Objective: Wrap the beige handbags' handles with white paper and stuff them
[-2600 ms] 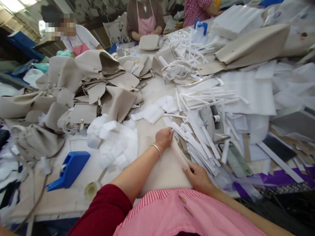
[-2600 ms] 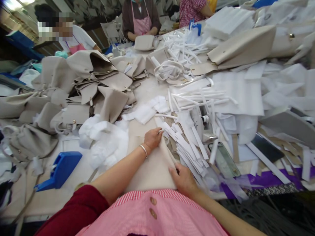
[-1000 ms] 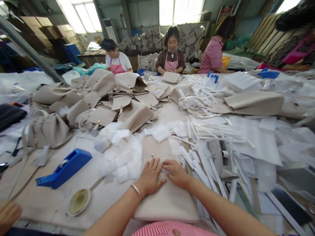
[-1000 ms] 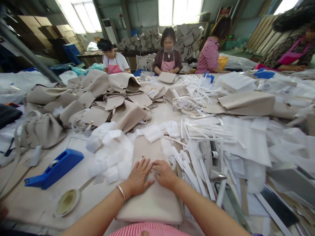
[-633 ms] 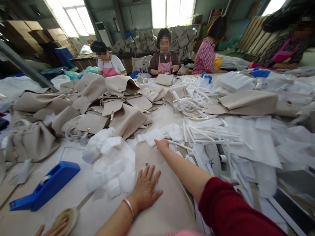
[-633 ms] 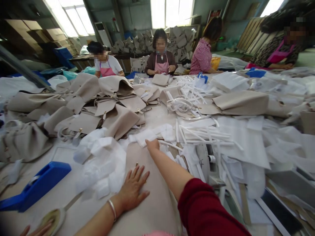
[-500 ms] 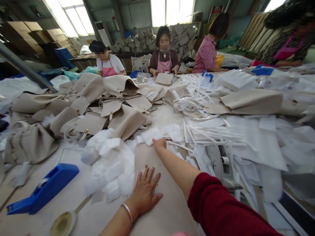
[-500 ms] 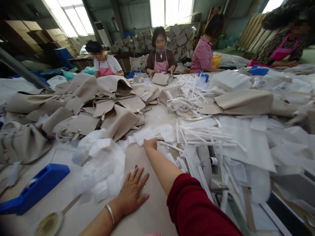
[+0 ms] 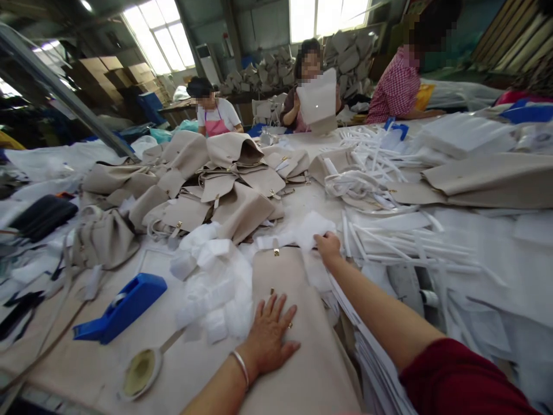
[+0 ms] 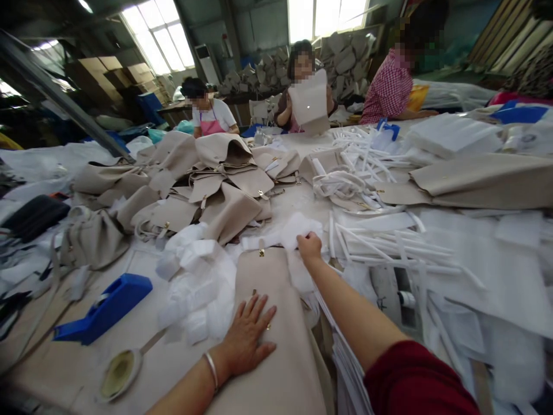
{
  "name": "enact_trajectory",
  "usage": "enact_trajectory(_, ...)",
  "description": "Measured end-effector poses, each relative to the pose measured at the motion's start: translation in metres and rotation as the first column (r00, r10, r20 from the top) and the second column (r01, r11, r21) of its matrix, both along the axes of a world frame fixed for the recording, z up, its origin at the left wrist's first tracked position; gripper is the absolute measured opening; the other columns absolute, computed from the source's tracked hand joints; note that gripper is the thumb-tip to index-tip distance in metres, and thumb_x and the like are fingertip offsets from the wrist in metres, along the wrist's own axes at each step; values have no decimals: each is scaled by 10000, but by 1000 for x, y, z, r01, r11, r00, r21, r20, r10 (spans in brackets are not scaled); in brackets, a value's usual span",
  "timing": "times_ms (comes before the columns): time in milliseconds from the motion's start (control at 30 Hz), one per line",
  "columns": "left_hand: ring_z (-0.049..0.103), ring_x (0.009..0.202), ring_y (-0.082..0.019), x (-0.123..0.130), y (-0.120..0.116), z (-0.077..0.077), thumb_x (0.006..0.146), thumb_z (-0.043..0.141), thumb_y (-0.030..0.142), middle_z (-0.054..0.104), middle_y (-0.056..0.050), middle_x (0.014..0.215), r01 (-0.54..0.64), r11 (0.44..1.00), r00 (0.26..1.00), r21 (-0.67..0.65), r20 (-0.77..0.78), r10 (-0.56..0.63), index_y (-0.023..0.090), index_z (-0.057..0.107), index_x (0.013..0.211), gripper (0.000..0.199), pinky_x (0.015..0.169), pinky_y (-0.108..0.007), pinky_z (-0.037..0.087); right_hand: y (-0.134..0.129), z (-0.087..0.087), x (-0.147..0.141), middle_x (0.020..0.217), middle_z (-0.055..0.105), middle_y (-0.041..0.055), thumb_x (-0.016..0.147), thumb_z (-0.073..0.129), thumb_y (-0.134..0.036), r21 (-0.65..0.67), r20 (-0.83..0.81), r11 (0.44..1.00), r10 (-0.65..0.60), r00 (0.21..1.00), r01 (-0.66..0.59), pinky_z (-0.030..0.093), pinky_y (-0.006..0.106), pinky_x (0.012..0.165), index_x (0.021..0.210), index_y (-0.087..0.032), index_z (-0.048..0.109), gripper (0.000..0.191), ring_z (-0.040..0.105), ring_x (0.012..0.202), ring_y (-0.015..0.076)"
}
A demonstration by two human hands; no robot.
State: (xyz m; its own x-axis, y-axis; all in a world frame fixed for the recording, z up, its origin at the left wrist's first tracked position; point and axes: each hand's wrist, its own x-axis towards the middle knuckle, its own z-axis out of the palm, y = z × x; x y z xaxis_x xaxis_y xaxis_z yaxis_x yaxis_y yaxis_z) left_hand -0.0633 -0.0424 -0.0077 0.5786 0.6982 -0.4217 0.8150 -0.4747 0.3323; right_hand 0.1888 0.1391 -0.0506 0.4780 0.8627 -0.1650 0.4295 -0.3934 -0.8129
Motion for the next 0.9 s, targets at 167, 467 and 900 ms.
enact_trajectory(167, 28, 1485, -354, 2, 0, -6, 855, 482, 631, 66, -71, 1628, 13, 999, 999, 33, -38, -12, 359, 163, 1535, 799, 1161, -608, 78, -46, 7, 71, 895, 703, 152, 699, 611, -180, -143, 148, 988, -41, 988, 62, 491, 328, 784, 982, -86, 685, 308, 647, 901, 277)
enact_trajectory(467, 44, 1486, -347, 9, -9, -2, 866, 389, 681, 102, -100, 1625, 59, 996, 995, 72, -81, -53, 291, 168, 1543, 811, 1157, -592, 100, -151, 51, 2, 1472, 415, 198, 880, 521, -320, 98, 468, 863, 400, 788, -496, 286, 463, 1133, 1357, -100, 497, 526, 368, 1363, 313)
enact_trajectory(900, 164, 1460, -369, 3, -20, 25, 827, 539, 552, 280, -223, 1552, -76, 981, 943, 179, -307, 130, 71, 373, 1450, 804, 1161, -546, 133, -228, 19, -60, 1576, 293, 104, 852, 509, -614, -205, 409, 435, 852, 327, -877, 81, 582, 1138, 1433, -306, 473, 659, 184, 1448, 398)
